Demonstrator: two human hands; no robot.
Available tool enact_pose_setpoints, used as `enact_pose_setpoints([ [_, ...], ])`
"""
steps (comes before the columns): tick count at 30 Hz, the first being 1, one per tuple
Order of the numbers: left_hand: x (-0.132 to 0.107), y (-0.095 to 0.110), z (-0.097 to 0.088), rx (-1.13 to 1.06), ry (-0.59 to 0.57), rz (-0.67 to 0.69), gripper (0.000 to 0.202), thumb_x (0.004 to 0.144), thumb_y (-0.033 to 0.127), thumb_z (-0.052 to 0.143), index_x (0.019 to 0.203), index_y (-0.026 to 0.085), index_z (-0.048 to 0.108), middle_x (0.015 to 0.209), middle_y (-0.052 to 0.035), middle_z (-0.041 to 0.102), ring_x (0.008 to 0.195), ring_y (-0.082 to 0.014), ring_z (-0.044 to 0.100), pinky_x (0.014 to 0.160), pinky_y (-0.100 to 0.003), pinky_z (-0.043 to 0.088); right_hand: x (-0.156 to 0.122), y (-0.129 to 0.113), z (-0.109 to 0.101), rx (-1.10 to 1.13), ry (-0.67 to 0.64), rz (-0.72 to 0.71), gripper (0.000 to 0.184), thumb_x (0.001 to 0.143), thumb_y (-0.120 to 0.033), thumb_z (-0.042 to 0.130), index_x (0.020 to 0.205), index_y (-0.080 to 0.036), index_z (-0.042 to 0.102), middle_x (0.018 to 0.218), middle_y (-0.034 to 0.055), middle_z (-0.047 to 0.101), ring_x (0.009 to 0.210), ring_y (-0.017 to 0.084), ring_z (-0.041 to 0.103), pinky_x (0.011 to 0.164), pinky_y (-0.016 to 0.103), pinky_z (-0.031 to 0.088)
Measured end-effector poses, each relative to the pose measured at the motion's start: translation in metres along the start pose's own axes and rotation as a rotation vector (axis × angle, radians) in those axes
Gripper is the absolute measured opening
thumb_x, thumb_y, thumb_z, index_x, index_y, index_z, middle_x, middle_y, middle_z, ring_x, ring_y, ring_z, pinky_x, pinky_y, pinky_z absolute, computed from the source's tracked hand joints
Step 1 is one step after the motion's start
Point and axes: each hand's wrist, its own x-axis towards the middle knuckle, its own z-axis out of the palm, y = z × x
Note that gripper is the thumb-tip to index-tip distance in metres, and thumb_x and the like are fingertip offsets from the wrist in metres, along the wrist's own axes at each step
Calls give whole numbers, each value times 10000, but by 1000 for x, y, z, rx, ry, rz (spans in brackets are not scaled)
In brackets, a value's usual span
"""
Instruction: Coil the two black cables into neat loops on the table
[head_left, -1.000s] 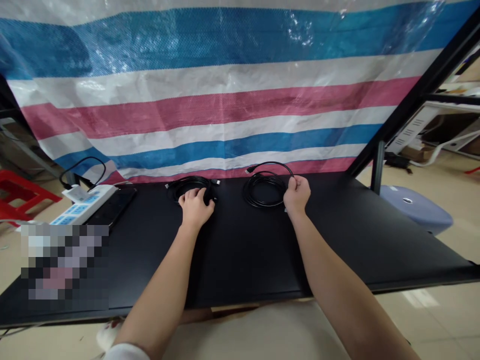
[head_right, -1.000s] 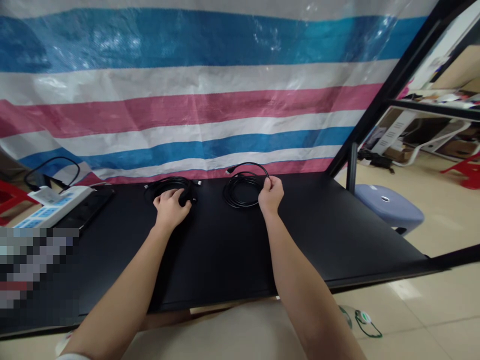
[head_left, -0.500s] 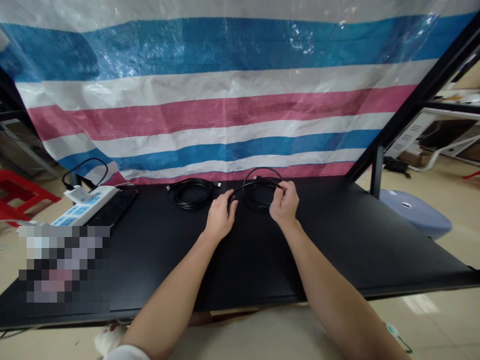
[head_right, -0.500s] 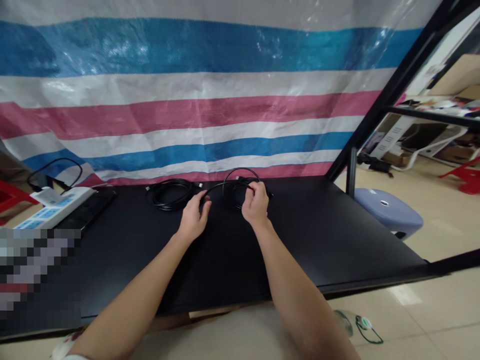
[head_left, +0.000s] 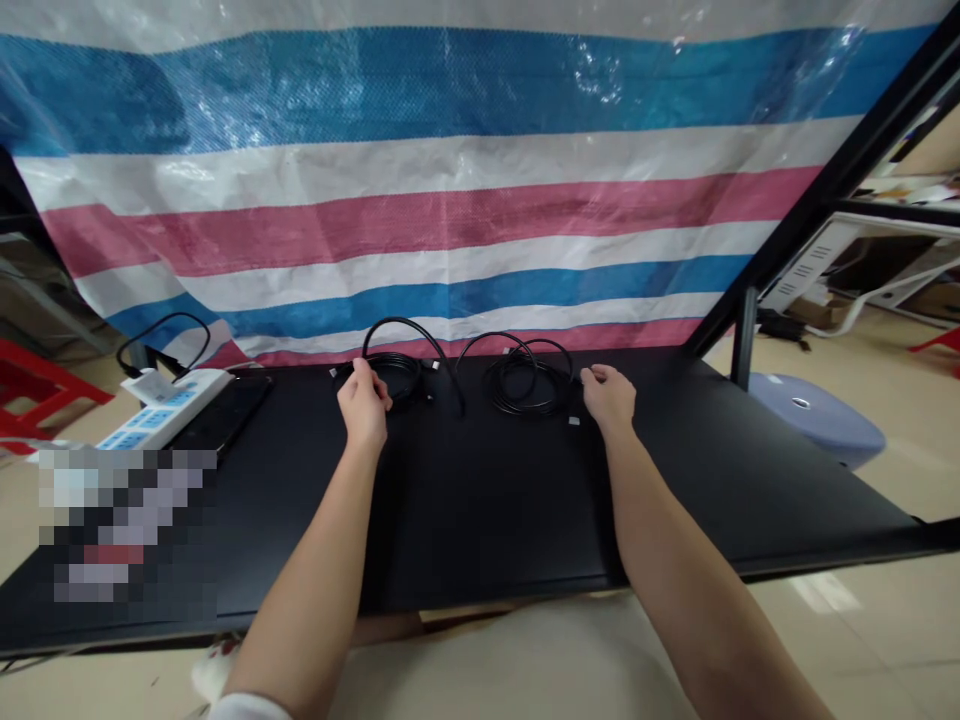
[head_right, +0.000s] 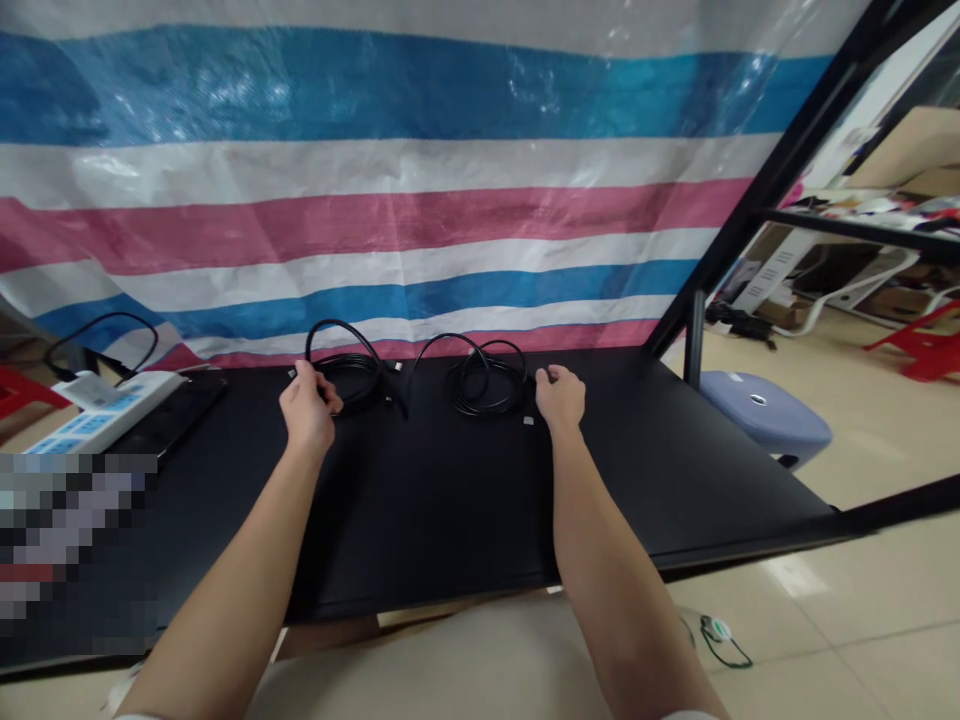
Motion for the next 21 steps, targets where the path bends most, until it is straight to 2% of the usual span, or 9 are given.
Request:
enact_pose_setpoints([
  [3,5,8,-5,-142,-3,-97,514,837,557,529,514,198,353,378,88,279,293,-38,214,317,-170,191,-2,2,8,-86,-80,-130,278,723,-222,528,953,-184,679,995,113,671,999,281,559,893,439,410],
  [6,8,14,-11,-254,-36,-210,530,871,573,457,515,204,325,377,97,221,285,-39,173,308,-179,191,-6,0,12,-177,-134,-108,292,721,-215,552,985,-205,677,1034,130,652,1021,319,525,844,475,416],
  [11,16,19,-21,-376,-65,-280,525,887,562,436,519,201,334,392,99,174,297,-46,156,314,-184,204,-12,-6,7,-238,-68,-131,327,653,-208,636,978,-171,642,1064,166,603,1035,324,519,838,452,430],
  [17,24,19,-27,-399,-60,-244,435,916,470,446,575,203,409,412,103,190,306,-50,181,350,-177,248,-7,-1,5,-130,-116,83,97,618,-206,656,640,-219,562,693,80,562,787,289,593,724,453,463],
  [19,24,19,-26,-372,-47,-227,411,920,438,444,585,205,401,420,97,232,311,-52,223,368,-181,276,-5,-2,5,-19,-104,59,163,641,-203,635,549,-232,503,586,46,507,737,273,592,702,432,464],
  [21,24,19,-26,-339,-11,-209,391,920,415,440,594,207,382,431,90,283,319,-56,266,385,-189,300,-4,-6,4,190,-87,-8,211,690,-244,611,533,-236,470,509,1,444,632,224,568,628,372,465],
])
